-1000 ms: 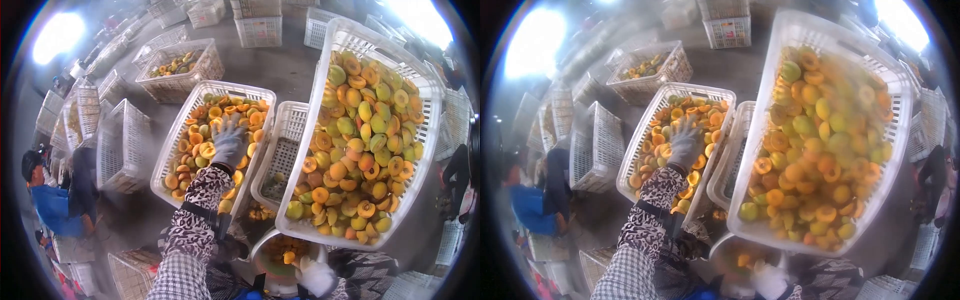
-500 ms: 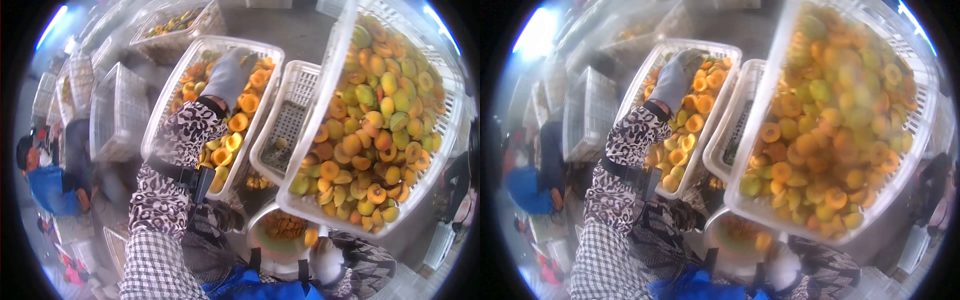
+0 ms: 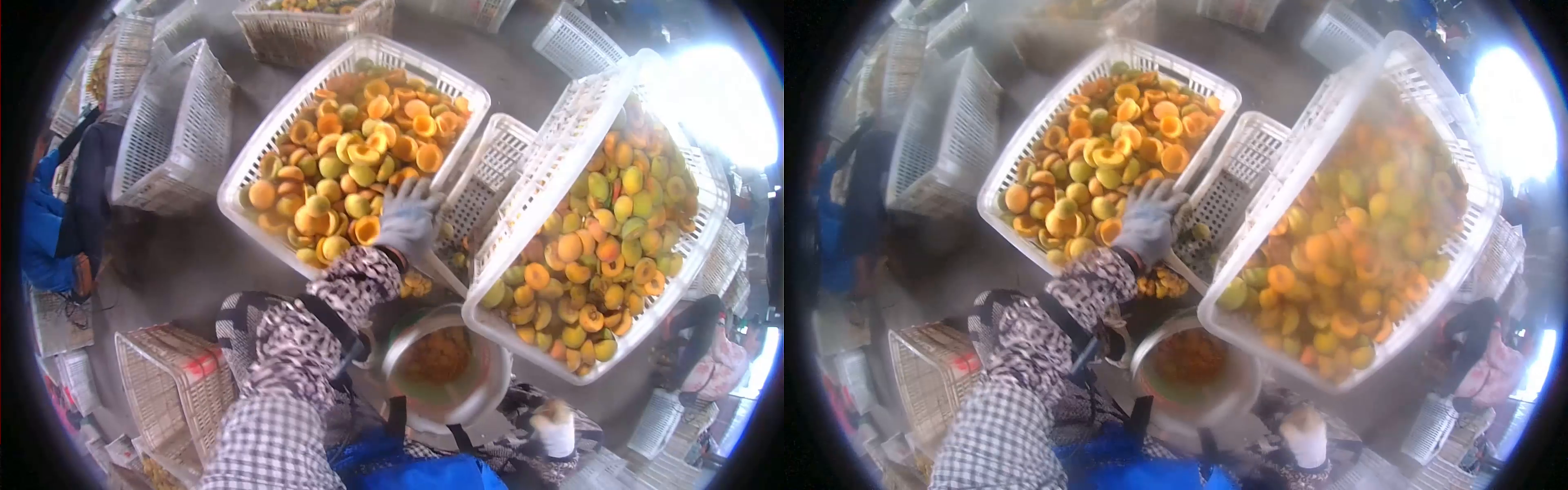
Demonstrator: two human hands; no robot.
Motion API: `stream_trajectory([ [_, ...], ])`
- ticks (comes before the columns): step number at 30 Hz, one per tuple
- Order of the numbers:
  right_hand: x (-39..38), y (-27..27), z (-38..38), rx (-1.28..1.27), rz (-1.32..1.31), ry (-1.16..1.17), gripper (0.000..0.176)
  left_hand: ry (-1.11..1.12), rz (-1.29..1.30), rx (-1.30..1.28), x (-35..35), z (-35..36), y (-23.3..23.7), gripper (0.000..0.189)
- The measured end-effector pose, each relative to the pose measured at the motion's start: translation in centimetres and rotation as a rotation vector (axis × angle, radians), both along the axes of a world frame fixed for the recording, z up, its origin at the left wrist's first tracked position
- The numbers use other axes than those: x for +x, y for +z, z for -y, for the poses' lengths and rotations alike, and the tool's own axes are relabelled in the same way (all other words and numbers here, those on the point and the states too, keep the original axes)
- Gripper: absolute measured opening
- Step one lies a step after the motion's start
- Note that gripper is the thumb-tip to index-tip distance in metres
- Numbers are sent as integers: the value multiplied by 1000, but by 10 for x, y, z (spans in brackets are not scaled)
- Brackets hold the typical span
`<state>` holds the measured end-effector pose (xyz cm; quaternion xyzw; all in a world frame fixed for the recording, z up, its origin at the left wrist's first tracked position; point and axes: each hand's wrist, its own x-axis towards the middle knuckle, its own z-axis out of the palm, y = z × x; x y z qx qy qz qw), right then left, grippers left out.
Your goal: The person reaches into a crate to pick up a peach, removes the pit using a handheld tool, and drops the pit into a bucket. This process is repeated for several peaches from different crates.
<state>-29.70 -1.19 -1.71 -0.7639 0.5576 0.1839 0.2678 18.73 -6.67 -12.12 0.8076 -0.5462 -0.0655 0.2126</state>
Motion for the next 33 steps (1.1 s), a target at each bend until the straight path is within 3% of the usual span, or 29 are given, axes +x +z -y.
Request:
stream_trajectory([
  [2, -5, 16, 5, -478, 762, -572, 33, -19, -59, 16, 2, 1, 7, 31],
  [4, -24, 19, 54, -1020, 848, -884, 36, 50, 48, -182, -4, 7, -5, 33],
  [6, -80, -28, 122, -1169, 917, -960, 42, 56, 11, -173, -7, 15, -13, 31],
  [8, -89, -46, 168, -1039, 959, -366, 44, 81, -28, -180, -5, 19, -7, 30],
  [10, 13, 17, 167, -488, 1069, -576, 40, 65, -140, -52, -4, 17, 8, 34],
  [11, -24, -14, 192, -145, 1576, -841, 40, 65, -143, -66, -4, 17, 8, 34],
  [12, -22, -24, 199, -154, 1577, -836, 40, 75, -114, -76, -6, 16, 6, 35],
  [18, -14, -65, 200, -973, 1092, -507, 43, 112, -108, -92, -14, 17, 3, 39],
  [19, -4, -56, 197, -973, 1089, -515, 43, 137, -149, -87, -14, 18, 2, 39],
  [22, 42, 2, 180, -395, 1561, -1310, 26, 158, -291, -94, -14, 19, 3, 47],
  [24, 37, -23, 184, -596, 1408, -1154, 27, 59, -311, -148, -14, 14, 9, 49],
  [25, 37, -28, 180, -394, 1606, -1034, 29, -27, -290, -114, -1, 13, -19, 43],
  [26, 40, -28, 179, -188, 1786, -882, 31, 3, -702, -143, 5, 13, -36, 41],
  [28, 78, -12, 178, -156, 1930, -950, 26, -63, -1194, -262, 3, 9, -31, 40],
  [29, 80, -12, 181, 1, 2003, -976, 32, 72, -1584, -287, 3, 11, -22, 38],
  [30, 86, -16, 179, -337, 1739, -1029, 25, 50, -1567, -286, 3, 7, -14, 38],
  [32, 105, 10, 181, -430, 1800, -1228, 20, 86, -2002, -365, -1, 3, 3, 31],
  [33, 104, 18, 177, -345, 1880, -1207, 22, 285, -1147, -314, -28, -4, 69, 24],
])
